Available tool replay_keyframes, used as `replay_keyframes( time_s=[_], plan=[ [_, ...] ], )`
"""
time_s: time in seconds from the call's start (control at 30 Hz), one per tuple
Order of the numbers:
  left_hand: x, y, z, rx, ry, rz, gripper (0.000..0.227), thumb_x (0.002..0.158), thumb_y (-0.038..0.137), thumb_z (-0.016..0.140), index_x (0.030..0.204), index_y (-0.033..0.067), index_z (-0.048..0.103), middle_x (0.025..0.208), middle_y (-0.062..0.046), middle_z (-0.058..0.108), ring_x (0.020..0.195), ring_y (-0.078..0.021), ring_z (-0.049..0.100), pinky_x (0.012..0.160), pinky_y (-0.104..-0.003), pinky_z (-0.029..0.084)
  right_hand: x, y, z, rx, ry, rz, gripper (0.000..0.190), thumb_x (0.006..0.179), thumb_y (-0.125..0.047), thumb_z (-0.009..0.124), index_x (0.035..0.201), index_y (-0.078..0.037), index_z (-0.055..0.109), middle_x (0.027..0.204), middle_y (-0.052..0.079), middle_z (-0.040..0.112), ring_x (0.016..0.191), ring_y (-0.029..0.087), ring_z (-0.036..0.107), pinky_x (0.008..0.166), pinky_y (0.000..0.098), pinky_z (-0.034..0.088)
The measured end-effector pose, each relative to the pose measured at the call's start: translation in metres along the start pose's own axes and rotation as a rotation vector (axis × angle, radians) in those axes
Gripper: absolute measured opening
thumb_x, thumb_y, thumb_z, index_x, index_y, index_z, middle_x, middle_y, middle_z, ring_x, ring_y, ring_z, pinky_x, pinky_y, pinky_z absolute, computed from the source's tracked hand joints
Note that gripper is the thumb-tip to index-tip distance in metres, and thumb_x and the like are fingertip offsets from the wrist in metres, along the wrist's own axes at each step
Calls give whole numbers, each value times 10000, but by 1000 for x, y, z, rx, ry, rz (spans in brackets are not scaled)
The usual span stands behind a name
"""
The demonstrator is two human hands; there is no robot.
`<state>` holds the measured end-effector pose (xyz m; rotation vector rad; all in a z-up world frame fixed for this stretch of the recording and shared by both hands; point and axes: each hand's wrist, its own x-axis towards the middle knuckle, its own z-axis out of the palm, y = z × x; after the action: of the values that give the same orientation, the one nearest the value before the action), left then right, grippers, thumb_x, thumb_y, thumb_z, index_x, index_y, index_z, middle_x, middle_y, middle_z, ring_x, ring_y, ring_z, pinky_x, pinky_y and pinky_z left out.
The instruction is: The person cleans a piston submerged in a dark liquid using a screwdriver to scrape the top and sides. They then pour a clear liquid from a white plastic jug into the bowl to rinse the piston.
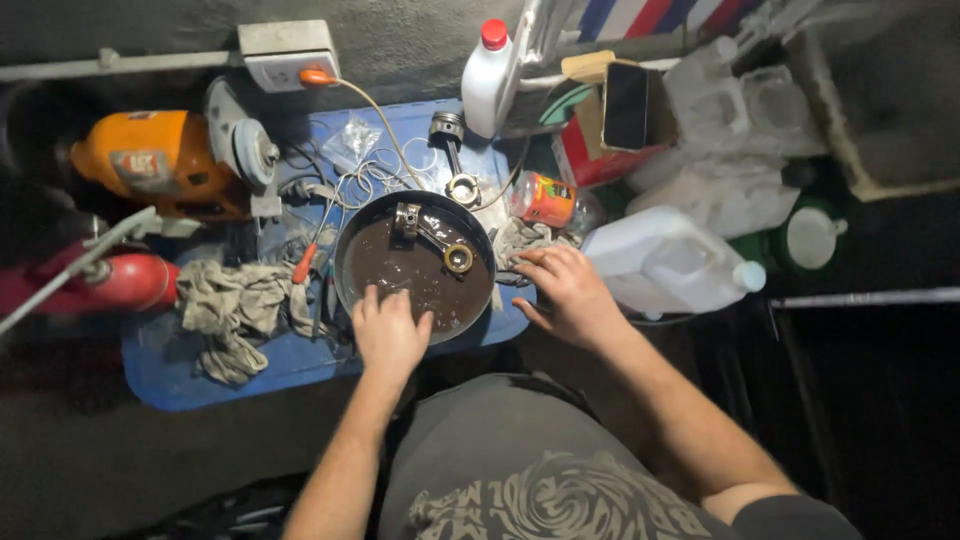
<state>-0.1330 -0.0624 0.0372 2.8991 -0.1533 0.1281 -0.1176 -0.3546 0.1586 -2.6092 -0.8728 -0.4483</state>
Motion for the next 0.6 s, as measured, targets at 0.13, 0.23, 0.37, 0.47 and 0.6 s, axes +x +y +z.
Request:
replay_keyframes(
  time_s=[0.13, 0.23, 0.37, 0.47, 0.6],
  plan=[
    [1, 53, 3, -172, 7, 21, 453, 888, 435, 708, 1206, 115, 743, 1142, -104, 765, 1320, -357, 583, 1101, -521, 380, 1, 0, -26, 123, -43, -41, 449, 810, -316, 805, 1191, -109, 686, 1169, 73, 690, 1129, 274, 660, 986, 465, 486],
    [15, 101, 3, -256, 152, 175, 379, 846, 357, 729, 1148, 131, 763, 1096, -100, 774, 1196, -362, 660, 993, -502, 484, -9, 17, -37, 94, 32, -83, 469, 824, -384, 780, 1196, -118, 680, 1135, 71, 679, 1123, 268, 661, 996, 451, 494],
    [19, 166, 0, -348, 80, 357, 419, 892, 382, 673, 1234, 143, 715, 1181, -100, 745, 1207, -351, 656, 957, -471, 515, -54, 61, -71, -163, 134, 42, 436, 887, -402, 709, 1208, -110, 671, 1146, 85, 661, 1136, 280, 620, 958, 442, 466],
    [20, 201, -3, -372, -44, 414, 462, 912, 404, 649, 1295, 148, 679, 1246, -112, 711, 1235, -362, 637, 961, -479, 513, -91, 99, -95, -425, 141, 267, 513, 887, -491, 692, 1246, -126, 657, 1141, 79, 634, 1115, 281, 593, 925, 446, 452],
    [16, 234, 17, -405, -182, 429, 478, 918, 409, 643, 1320, 151, 657, 1278, -107, 685, 1238, -362, 632, 928, -472, 523, -124, 153, -98, -292, -55, 493, 330, 880, -335, 704, 1084, -76, 689, 1025, 112, 660, 1021, 331, 621, 851, 473, 498]
  ],
)
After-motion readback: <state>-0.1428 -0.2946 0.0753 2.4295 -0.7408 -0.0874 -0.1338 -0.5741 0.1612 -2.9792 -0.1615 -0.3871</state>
